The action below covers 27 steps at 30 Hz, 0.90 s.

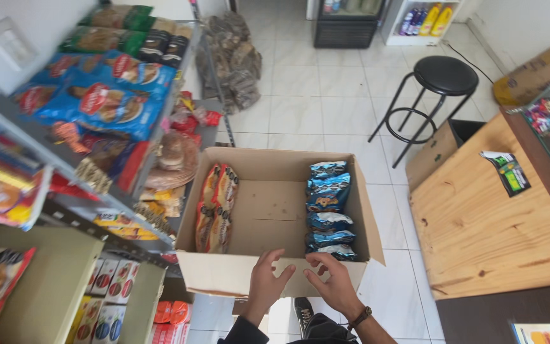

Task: The person takes snack bags and cookie packages out of a large cardboard box and places them onto shelves, arranging them neatly beside existing inventory.

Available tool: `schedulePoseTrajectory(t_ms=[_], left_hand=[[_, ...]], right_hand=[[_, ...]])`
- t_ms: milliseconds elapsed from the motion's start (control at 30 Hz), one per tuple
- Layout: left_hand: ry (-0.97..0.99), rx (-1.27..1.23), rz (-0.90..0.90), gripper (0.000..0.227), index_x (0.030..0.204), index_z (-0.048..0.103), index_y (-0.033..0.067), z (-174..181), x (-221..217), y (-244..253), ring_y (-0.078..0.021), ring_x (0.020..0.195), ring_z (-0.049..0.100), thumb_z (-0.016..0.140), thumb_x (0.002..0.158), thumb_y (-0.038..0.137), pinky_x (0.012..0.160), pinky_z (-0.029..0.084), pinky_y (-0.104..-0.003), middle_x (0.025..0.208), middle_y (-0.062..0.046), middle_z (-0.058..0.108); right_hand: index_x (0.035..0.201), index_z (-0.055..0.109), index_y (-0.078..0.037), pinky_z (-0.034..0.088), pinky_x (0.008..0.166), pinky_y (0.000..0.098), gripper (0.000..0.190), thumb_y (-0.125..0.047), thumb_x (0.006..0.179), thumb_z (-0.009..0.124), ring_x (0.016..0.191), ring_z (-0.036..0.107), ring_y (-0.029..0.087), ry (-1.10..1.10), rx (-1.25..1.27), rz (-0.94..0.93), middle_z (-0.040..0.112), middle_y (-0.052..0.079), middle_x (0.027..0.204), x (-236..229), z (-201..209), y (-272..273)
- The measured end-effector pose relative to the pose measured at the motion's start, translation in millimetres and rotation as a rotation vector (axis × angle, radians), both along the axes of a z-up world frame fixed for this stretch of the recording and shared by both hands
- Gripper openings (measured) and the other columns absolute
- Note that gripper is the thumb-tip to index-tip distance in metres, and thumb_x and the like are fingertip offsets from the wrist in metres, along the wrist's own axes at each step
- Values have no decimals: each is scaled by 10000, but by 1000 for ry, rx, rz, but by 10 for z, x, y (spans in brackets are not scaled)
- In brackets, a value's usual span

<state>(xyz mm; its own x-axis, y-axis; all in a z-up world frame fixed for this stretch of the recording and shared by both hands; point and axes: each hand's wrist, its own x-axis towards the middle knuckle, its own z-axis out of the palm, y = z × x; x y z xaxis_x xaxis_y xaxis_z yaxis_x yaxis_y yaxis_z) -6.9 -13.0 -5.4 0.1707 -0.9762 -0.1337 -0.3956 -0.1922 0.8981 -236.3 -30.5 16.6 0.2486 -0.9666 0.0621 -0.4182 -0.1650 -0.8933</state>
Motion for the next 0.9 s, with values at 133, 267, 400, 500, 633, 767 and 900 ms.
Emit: schedulePoseTrajectory(t_ms=[133, 267, 400, 500, 633, 767, 900], left_hand=[[-50, 67, -178, 475, 1431, 817, 181, -70, -282, -509, -209, 1311, 775, 872, 1020, 412, 1039, 636, -388, 1435, -10, 822], [-97, 74, -329, 410, 1387, 831, 147, -319, -541, -962, -259, 1273, 786, 854, 1040, 363, 1045, 629, -420, 1382, -65, 836], [-216, 155, -493, 414, 1347, 859, 146, -533, -766, -1248, -285, 1216, 801, 863, 1036, 421, 1010, 630, -449, 1357, -61, 838], [-366, 275, -606, 348, 1371, 842, 152, -673, -901, -1348, -333, 1293, 746, 823, 1108, 379, 1041, 606, -503, 1457, -85, 755], [-471, 369, -695, 356, 1415, 835, 156, -623, -988, -1400, -384, 1332, 721, 812, 1124, 360, 1065, 591, -548, 1447, -145, 760], [-475, 365, -691, 183, 1273, 816, 116, -614, -1027, -1387, -373, 1175, 748, 702, 1200, 240, 964, 603, -522, 1281, -157, 784], [-433, 324, -655, 139, 1210, 762, 122, -582, -1018, -1363, -421, 1154, 747, 681, 1205, 235, 929, 573, -566, 1273, -156, 809]], right_hand=[[1313, 848, -190, 658, 840, 329, 308, -234, 1011, 891, 1059, 774, 162, 17, 47, -45, 881, -12, 1245, -254, -125, -192], [1337, 844, -207, 620, 838, 330, 313, -220, 1025, 857, 1016, 733, 166, 100, 43, -29, 839, -13, 1195, -479, -290, -420], [1312, 826, -204, 652, 889, 337, 283, -259, 1035, 841, 1056, 770, 180, 192, 122, -24, 831, 5, 1231, -669, -409, -617], [1375, 828, -197, 723, 1045, 358, 339, -298, 1052, 819, 1244, 811, 205, 263, 287, -28, 837, 18, 1388, -796, -464, -720], [1355, 831, -200, 643, 1085, 406, 321, -312, 1057, 798, 1264, 803, 247, 382, 270, 34, 847, 12, 1410, -922, -604, -848], [1427, 803, -217, 653, 1113, 401, 360, -315, 1081, 789, 1318, 785, 240, 434, 364, 64, 825, 0, 1475, -900, -561, -957], [1423, 795, -215, 643, 1079, 434, 378, -319, 1060, 816, 1313, 742, 265, 498, 293, 128, 818, 23, 1450, -903, -581, -1073]])
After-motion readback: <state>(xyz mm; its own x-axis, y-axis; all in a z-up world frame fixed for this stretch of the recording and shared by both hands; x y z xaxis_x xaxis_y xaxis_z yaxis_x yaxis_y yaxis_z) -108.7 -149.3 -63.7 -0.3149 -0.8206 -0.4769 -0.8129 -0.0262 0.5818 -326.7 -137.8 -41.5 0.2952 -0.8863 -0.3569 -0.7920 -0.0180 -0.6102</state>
